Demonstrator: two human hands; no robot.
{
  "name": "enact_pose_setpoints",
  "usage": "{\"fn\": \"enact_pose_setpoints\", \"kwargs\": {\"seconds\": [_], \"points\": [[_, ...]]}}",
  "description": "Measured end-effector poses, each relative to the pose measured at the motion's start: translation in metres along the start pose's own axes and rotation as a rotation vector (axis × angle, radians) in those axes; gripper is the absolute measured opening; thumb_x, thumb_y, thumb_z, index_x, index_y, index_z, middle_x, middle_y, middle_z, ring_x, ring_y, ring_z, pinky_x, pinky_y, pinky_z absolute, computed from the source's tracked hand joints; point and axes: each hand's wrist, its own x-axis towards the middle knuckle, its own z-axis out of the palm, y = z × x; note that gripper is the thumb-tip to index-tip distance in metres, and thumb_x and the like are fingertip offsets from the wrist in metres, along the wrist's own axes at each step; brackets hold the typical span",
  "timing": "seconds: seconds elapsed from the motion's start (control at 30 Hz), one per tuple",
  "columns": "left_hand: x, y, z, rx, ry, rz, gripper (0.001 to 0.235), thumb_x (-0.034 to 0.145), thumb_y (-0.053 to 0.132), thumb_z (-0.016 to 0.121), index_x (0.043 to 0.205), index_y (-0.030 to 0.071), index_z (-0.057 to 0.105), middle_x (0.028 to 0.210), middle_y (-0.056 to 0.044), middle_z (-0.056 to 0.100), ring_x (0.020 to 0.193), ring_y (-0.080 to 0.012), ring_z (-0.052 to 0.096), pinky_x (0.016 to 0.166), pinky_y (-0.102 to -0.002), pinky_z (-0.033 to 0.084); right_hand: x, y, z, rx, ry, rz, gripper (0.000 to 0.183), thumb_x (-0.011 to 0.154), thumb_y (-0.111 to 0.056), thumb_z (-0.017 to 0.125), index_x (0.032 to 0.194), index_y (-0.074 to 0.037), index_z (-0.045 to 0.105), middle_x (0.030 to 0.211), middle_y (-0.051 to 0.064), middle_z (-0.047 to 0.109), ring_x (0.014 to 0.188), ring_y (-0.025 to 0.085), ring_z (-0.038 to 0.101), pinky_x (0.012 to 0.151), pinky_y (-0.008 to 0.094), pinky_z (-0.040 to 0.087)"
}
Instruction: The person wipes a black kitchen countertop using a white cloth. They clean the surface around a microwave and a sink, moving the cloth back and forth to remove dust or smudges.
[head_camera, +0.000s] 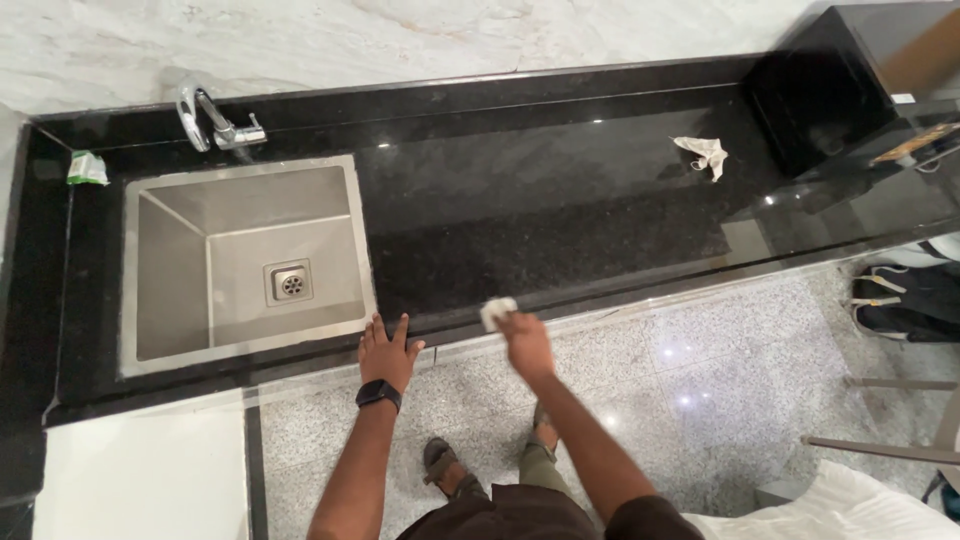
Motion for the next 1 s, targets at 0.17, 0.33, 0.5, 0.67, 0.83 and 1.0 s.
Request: {"fn": "enact_pose_setpoints", "kwargs": {"seconds": [0.17, 0.33, 0.5, 0.67, 0.83, 1.0], "points": [[0.0, 0.001, -0.004, -0.014, 0.01, 0.0, 0.068, 0.096, 0.062, 0.055, 0.156, 0.034, 0.041, 0.168, -0.019, 0.021, 0.151, -0.04, 0.027, 0.12, -0.053, 0.027, 0.002, 0.071, -0.034, -0.065, 0.079, 0.223, 0.042, 0.09, 0.001, 0.058, 0.125, -0.018, 0.073, 0.117, 0.01, 0.071, 0.1, 0.029, 0.064, 0.084, 0.044, 0.053], [0.002, 0.0, 0.003, -0.009, 0.019, 0.0, 0.069, 0.096, 0.062, 0.054, 0.157, 0.034, 0.04, 0.168, -0.02, 0.021, 0.152, -0.0398, 0.026, 0.122, -0.053, 0.025, -0.004, 0.042, -0.019, -0.125, 0.081, 0.255, 0.044, 0.091, 0.003, 0.058, 0.129, -0.015, 0.072, 0.119, 0.013, 0.07, 0.093, 0.027, 0.065, 0.077, 0.042, 0.053], [0.003, 0.002, 0.002, 0.007, -0.049, -0.012, 0.071, 0.097, 0.065, 0.05, 0.159, 0.035, 0.034, 0.169, -0.02, 0.016, 0.153, -0.04, 0.022, 0.122, -0.052, 0.02, -0.01, -0.025, -0.021, 0.118, 0.003, 0.016, 0.047, 0.092, 0.008, 0.053, 0.131, -0.013, 0.07, 0.127, 0.011, 0.067, 0.098, 0.026, 0.062, 0.085, 0.04, 0.05], [0.001, 0.005, -0.008, 0.027, -0.076, -0.02, 0.069, 0.098, 0.063, 0.049, 0.159, 0.034, 0.034, 0.169, -0.021, 0.015, 0.154, -0.0403, 0.021, 0.124, -0.053, 0.018, -0.006, 0.075, -0.023, 0.07, -0.009, 0.132, 0.041, 0.098, 0.001, 0.056, 0.13, -0.019, 0.072, 0.118, 0.007, 0.069, 0.099, 0.026, 0.06, 0.087, 0.042, 0.049], [-0.003, 0.014, 0.004, 0.051, -0.055, -0.054, 0.067, 0.098, 0.057, 0.05, 0.158, 0.03, 0.038, 0.167, -0.023, 0.019, 0.153, -0.0406, 0.022, 0.124, -0.055, 0.017, -0.009, 0.168, -0.064, -0.016, 0.095, 0.22, 0.04, 0.097, 0.002, 0.056, 0.128, -0.018, 0.073, 0.116, 0.008, 0.07, 0.089, 0.027, 0.061, 0.077, 0.046, 0.049], [0.013, 0.062, 0.048, 0.061, 0.181, 0.086, 0.05, 0.105, 0.044, 0.048, 0.151, 0.025, 0.053, 0.163, -0.028, 0.035, 0.149, -0.0446, 0.035, 0.122, -0.059, 0.025, -0.012, 0.167, -0.023, 0.02, 0.121, 0.084, 0.035, 0.091, -0.003, 0.058, 0.118, -0.016, 0.076, 0.11, 0.01, 0.069, 0.097, 0.031, 0.062, 0.084, 0.047, 0.048]]}}
